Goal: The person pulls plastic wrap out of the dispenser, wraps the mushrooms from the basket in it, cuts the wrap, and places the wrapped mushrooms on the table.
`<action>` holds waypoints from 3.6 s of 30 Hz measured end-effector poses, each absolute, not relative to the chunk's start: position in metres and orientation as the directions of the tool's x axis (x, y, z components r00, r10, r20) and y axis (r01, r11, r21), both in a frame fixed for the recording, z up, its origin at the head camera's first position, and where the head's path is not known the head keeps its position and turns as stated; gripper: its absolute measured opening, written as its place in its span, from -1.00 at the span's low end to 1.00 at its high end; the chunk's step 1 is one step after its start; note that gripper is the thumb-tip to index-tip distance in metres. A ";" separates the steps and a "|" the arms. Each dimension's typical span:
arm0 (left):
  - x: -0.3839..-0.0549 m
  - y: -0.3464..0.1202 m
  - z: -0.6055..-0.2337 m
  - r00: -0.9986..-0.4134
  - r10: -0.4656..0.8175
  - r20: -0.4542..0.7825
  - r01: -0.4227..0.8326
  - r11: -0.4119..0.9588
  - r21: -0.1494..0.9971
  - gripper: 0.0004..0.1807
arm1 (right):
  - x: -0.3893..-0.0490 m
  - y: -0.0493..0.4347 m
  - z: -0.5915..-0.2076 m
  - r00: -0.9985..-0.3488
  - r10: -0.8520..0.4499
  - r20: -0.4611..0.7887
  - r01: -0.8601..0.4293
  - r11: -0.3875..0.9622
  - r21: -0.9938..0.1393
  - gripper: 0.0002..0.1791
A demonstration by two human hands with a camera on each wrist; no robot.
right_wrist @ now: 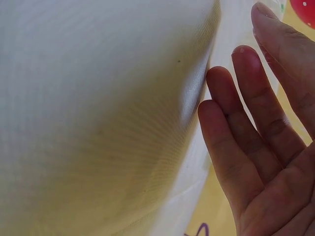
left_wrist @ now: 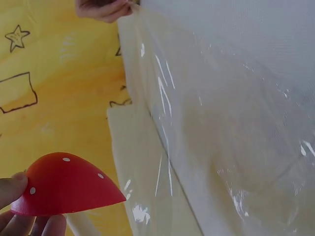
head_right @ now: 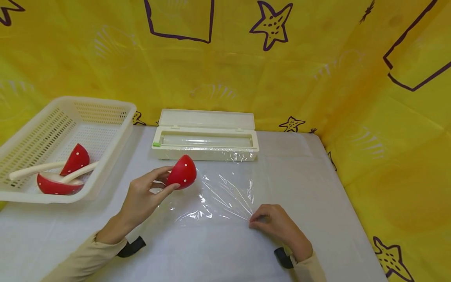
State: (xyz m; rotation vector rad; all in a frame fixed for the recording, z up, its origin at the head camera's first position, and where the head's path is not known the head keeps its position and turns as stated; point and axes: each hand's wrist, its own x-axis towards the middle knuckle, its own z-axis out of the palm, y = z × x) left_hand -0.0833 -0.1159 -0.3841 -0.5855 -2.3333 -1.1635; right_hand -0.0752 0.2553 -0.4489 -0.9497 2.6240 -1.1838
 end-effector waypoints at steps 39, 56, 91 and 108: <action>-0.094 -0.035 -0.424 -0.894 0.212 0.395 0.440 0.582 0.684 -0.48 | -0.078 0.254 -0.451 -0.810 -0.570 0.140 -0.491 0.527 -0.694 -0.85; -0.091 -0.034 -0.421 -0.870 0.262 0.418 0.488 0.580 0.652 -0.50 | -0.077 0.251 -0.446 -0.801 -0.585 0.131 -0.489 0.512 -0.706 -0.88; -0.088 -0.035 -0.430 -0.878 0.356 0.320 0.479 0.635 0.607 -0.87 | -0.075 0.251 -0.449 -0.833 -0.546 0.095 -0.459 0.582 -0.671 -0.83; -0.091 -0.035 -0.435 -0.848 0.321 0.423 0.522 0.646 0.557 -0.91 | -0.075 0.253 -0.449 -0.824 -0.556 0.109 -0.465 0.554 -0.691 -0.89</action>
